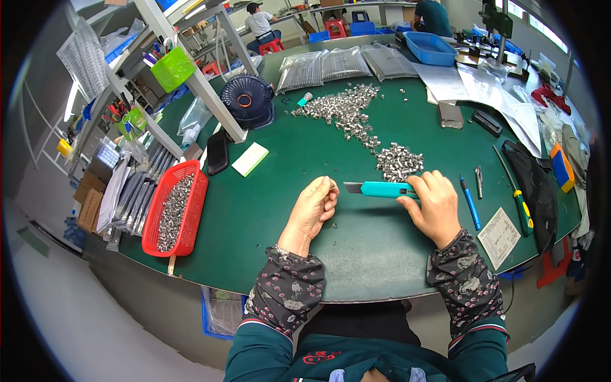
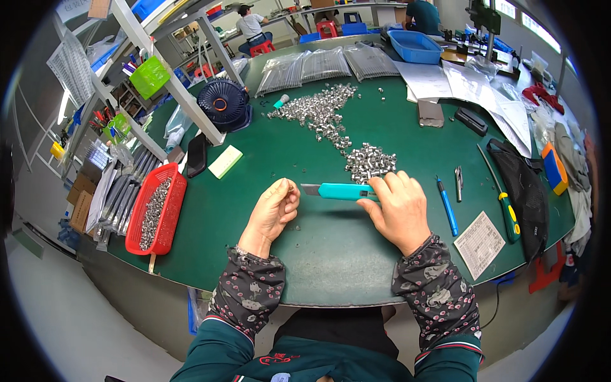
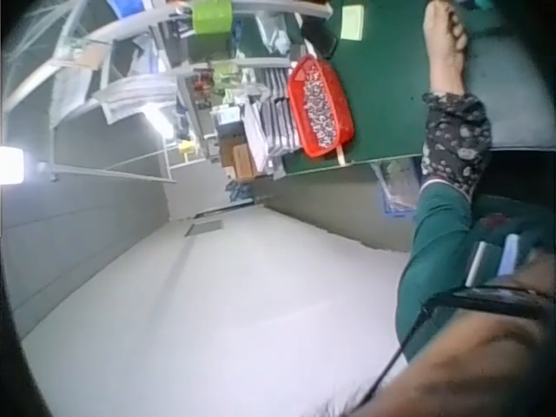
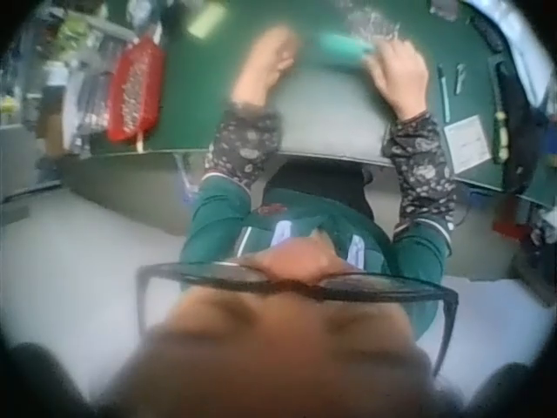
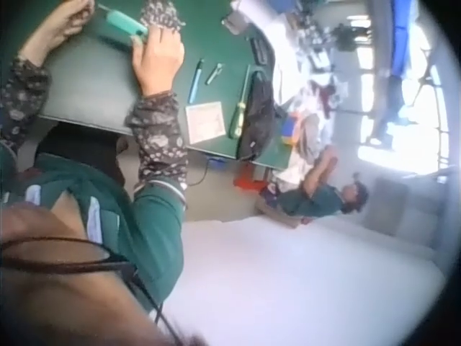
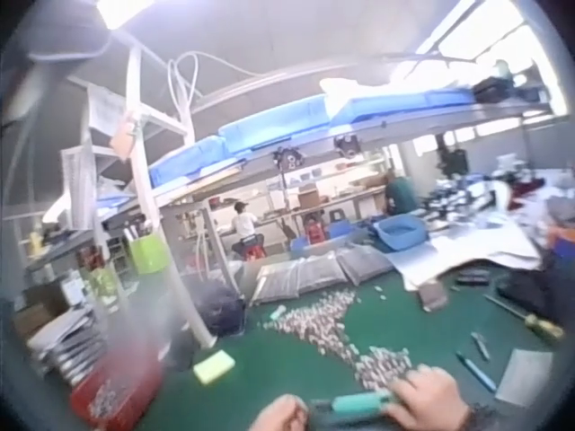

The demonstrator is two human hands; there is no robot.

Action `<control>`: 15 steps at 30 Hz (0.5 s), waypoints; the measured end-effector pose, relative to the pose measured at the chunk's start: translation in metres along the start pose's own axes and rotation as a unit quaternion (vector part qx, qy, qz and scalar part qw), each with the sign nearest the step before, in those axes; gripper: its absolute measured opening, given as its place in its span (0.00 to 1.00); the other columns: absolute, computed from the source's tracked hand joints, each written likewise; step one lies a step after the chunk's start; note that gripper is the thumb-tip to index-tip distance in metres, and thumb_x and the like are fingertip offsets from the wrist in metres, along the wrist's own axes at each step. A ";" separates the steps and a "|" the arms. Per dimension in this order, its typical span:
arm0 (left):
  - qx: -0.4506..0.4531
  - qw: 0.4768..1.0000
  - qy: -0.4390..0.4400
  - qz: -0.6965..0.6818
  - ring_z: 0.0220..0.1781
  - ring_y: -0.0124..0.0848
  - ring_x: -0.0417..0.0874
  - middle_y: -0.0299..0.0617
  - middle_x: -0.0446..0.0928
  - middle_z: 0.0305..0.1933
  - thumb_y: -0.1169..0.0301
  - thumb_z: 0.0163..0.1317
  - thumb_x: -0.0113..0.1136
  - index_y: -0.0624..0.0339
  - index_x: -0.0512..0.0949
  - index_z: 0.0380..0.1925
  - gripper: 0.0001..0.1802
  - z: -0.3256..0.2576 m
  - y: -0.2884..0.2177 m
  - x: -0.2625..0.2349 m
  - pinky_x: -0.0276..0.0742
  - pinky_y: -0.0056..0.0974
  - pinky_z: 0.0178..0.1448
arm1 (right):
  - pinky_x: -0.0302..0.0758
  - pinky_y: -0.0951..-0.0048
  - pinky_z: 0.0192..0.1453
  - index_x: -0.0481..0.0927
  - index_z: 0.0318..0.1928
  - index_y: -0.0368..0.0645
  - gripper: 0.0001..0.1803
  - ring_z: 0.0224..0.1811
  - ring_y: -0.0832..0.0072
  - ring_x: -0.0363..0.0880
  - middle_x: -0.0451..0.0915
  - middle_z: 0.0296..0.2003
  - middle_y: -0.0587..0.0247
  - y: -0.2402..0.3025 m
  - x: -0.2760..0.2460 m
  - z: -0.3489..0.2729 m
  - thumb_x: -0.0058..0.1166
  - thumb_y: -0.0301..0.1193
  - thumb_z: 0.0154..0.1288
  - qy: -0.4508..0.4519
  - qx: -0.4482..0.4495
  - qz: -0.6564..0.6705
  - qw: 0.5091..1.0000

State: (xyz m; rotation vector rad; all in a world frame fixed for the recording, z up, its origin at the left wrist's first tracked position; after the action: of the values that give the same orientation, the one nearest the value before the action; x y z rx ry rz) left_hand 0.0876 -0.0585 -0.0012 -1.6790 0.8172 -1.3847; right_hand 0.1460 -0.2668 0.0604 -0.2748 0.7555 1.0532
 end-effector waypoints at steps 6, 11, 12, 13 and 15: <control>0.063 0.992 0.038 -0.098 0.22 0.17 0.61 0.32 0.65 0.29 0.67 0.62 0.50 0.58 0.70 0.35 0.07 0.001 -0.002 0.001 0.55 0.19 0.17 | 0.67 0.63 0.27 0.73 0.31 0.42 0.14 0.26 0.64 0.72 0.71 0.21 0.62 -0.001 0.015 -0.007 0.56 0.39 0.52 0.065 0.040 0.095 0.992; 0.073 0.991 0.038 -0.110 0.22 0.17 0.62 0.33 0.67 0.31 0.70 0.61 0.51 0.58 0.70 0.37 0.06 0.003 -0.003 0.001 0.55 0.20 0.17 | 0.67 0.63 0.27 0.72 0.29 0.42 0.13 0.26 0.63 0.73 0.72 0.21 0.61 -0.002 0.021 -0.009 0.54 0.40 0.54 0.090 0.059 0.118 0.987; 0.070 0.991 0.041 -0.109 0.22 0.17 0.62 0.33 0.67 0.31 0.70 0.61 0.51 0.58 0.71 0.37 0.06 0.003 -0.002 0.002 0.55 0.20 0.17 | 0.67 0.62 0.27 0.72 0.29 0.42 0.14 0.26 0.62 0.73 0.72 0.21 0.60 -0.001 0.021 -0.009 0.53 0.40 0.55 0.091 0.061 0.126 0.986; 0.069 0.991 0.045 -0.108 0.22 0.18 0.62 0.33 0.68 0.31 0.71 0.61 0.51 0.58 0.71 0.37 0.06 0.002 -0.002 0.002 0.55 0.20 0.17 | 0.67 0.62 0.27 0.72 0.29 0.42 0.14 0.26 0.62 0.73 0.72 0.21 0.60 -0.001 0.021 -0.008 0.53 0.40 0.55 0.091 0.061 0.126 0.986; 0.067 0.991 0.048 -0.105 0.22 0.18 0.61 0.34 0.69 0.33 0.71 0.62 0.51 0.58 0.71 0.37 0.06 0.004 0.000 0.002 0.54 0.20 0.17 | 0.66 0.62 0.27 0.72 0.29 0.42 0.14 0.25 0.61 0.73 0.72 0.21 0.60 -0.001 0.024 -0.009 0.52 0.40 0.56 0.117 0.071 0.134 0.982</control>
State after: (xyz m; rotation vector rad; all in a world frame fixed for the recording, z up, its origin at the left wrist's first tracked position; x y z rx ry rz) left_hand 0.0915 -0.0596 -0.0007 -1.6405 0.5966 -1.6384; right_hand 0.1497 -0.2562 0.0374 -0.1781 1.0981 1.2255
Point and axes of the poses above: each hand's wrist, its own z-axis towards the middle knuckle, its own x-axis out of the palm, y = z × x, the point moved 5 cm from there along z, towards the middle knuckle
